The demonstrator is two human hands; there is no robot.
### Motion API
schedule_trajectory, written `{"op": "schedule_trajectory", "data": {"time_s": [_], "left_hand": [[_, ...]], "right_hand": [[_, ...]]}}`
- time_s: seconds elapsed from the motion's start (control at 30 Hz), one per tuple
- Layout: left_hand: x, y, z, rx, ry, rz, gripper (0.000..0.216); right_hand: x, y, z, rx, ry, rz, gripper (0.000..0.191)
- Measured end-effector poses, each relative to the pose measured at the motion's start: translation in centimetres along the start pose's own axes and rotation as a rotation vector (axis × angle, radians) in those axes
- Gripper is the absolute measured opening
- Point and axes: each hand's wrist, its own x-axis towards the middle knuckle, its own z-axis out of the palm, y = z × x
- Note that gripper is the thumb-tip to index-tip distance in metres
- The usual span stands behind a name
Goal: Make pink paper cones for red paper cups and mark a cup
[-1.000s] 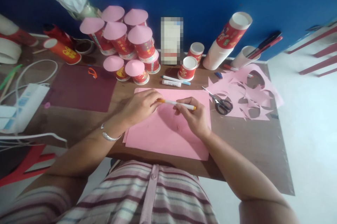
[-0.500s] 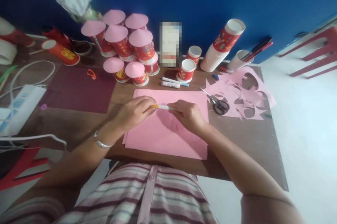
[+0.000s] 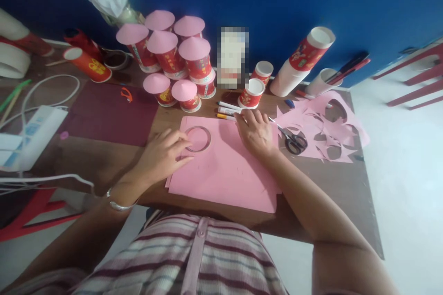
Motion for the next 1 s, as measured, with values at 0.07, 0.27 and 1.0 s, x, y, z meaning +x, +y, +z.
{"op": "schedule_trajectory", "data": {"time_s": [0.07, 0.27, 1.0], "left_hand": [[-0.1, 0.2, 0.3, 0.016, -0.027, 0.029, 0.009], [-0.7, -0.1, -0.9, -0.091, 0.195, 0.011, 0.009], [-5.0, -5.1, -0.5, 0.182, 0.123, -0.334, 0.010]], "right_hand": [[-0.4, -0.7, -0.8, 0.020, 0.020, -0.027, 0.026], [-2.3, -2.2, -3.6, 0.112, 0.003, -0.083, 0.023], [-5.8, 4.2, -7.9, -0.219, -0.434, 0.363, 0.027]]}}
